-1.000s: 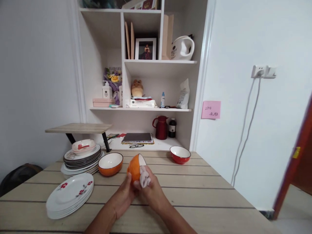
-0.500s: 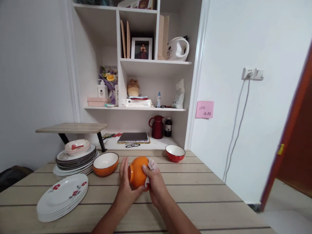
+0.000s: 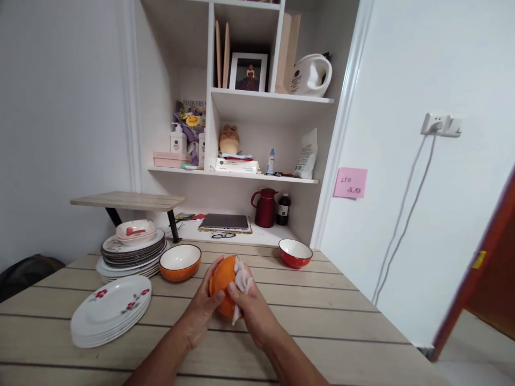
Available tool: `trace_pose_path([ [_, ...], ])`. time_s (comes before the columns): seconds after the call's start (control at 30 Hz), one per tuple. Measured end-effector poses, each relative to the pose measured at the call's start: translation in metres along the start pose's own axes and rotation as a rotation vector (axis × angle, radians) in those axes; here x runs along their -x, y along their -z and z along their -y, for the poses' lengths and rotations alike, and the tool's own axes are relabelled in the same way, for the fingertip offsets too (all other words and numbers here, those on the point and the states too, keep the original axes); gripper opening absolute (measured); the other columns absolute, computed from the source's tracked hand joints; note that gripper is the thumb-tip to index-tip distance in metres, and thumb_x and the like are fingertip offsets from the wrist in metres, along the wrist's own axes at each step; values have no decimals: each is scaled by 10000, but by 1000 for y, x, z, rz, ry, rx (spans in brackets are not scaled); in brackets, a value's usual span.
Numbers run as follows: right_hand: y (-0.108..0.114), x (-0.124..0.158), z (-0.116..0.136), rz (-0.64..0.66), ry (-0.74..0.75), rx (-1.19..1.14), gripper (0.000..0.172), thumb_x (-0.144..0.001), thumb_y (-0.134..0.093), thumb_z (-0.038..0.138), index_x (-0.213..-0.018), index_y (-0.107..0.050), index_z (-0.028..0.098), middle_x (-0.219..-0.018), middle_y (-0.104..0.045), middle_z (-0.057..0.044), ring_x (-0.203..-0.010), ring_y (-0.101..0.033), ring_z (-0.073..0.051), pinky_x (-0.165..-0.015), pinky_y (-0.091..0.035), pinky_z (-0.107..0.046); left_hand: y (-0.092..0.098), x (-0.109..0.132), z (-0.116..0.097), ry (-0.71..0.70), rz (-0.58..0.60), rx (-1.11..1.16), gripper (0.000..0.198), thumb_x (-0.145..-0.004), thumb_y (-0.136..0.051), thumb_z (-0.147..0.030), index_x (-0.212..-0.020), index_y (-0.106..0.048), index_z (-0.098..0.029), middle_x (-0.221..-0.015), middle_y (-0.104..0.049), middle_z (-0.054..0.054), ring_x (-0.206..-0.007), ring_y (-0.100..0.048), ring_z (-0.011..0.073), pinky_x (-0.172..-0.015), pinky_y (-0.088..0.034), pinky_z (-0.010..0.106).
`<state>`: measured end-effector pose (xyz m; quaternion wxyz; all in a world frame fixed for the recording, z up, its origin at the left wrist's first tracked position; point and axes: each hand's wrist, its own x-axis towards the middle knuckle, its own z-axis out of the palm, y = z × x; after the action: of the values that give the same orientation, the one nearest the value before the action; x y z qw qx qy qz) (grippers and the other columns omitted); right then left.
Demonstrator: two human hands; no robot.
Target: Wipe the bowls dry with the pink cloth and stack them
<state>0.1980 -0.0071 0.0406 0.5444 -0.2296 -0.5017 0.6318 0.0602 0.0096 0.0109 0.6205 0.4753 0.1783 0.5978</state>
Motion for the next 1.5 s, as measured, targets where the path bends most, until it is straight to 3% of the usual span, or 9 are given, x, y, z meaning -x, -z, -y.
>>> trace_pose_path([
  [0.2, -4, 6, 3, 265, 63, 385, 540, -753, -807, 278, -1226, -547, 262, -1047, -637, -17, -957, -589, -219, -856, -483, -338, 12, 3, 2, 89, -22, 228, 880, -709, -805, -581, -1462, -455, -289, -1371, -619, 116, -1299, -539, 328, -1057, -459, 410],
  [0.43, -4, 6, 14, 356, 232, 914, 232, -748, -735, 188, -806, -514, 233, -781, -534, 44, -679, -446, -141, -633, -363, -268, 31, 4, 8, 278, 30, 244, 830, -630, -789, -695, -1275, -637, -196, -1058, -747, 138, -926, -704, 328, -591, -554, 313],
  [0.67, -2, -3, 2, 68, 151, 408, 272, -754, -785, 346, -916, -604, 222, -771, -569, 40, -661, -462, -136, -609, -388, -254, 13, 0, 1, 179, -40, 134, 802, -776, -679, -684, -1435, -477, -276, -1442, -548, 122, -1316, -516, 318, -1049, -455, 426],
  [0.8, 0, -9, 0, -167, 111, 52, 364, -774, -773, 381, -1067, -623, 225, -934, -668, -11, -766, -606, -171, -680, -499, -272, 3, -2, 6, -84, -100, -261, 977, -707, -818, -538, -1519, -314, -334, -1605, -308, 103, -1453, -332, 336, -1180, -283, 469],
  [0.97, 1, -9, 10, -193, 52, -145, 415, -707, -839, 378, -1049, -654, 233, -1020, -703, -36, -935, -673, -221, -859, -541, -327, 2, -4, 12, -278, -121, -747, 1022, -584, -896, -423, -1471, -405, -294, -1637, -167, 105, -1518, -116, 367, -1219, -149, 520],
  [1.13, 1, -7, 7, -122, 54, -163, 427, -754, -813, 440, -1085, -616, 256, -1070, -681, -22, -987, -644, -198, -895, -512, -315, -9, -1, 2, -137, -116, -386, 993, -606, -895, -400, -1464, -407, -300, -1550, -397, 114, -1412, -388, 374, -1146, -349, 481],
  [1.27, -3, -1, 8, -29, 36, -92, 363, -782, -795, 419, -1023, -576, 256, -918, -625, 20, -827, -596, -148, -745, -494, -254, -9, 1, -2, -48, -73, -37, 953, -683, -849, -498, -1491, -369, -336, -1494, -497, 87, -1365, -469, 320, -1124, -387, 422],
  [1.4, -6, 7, 16, 183, -10, 210, 425, -719, -833, 323, -1019, -539, 261, -806, -559, 57, -668, -508, -123, -627, -448, -241, 3, 2, 2, 50, -55, 149, 866, -702, -802, -598, -1441, -473, -291, -1369, -618, 104, -1306, -525, 327, -1088, -425, 418],
  [1.5, -3, 8, 15, 241, 108, 584, 477, -661, -828, 209, -1056, -566, 265, -926, -601, 14, -784, -540, -178, -701, -459, -296, 13, 2, 5, 212, -63, 206, 792, -676, -780, -667, -1303, -617, -211, -1182, -714, 131, -1152, -627, 344, -899, -541, 394],
])
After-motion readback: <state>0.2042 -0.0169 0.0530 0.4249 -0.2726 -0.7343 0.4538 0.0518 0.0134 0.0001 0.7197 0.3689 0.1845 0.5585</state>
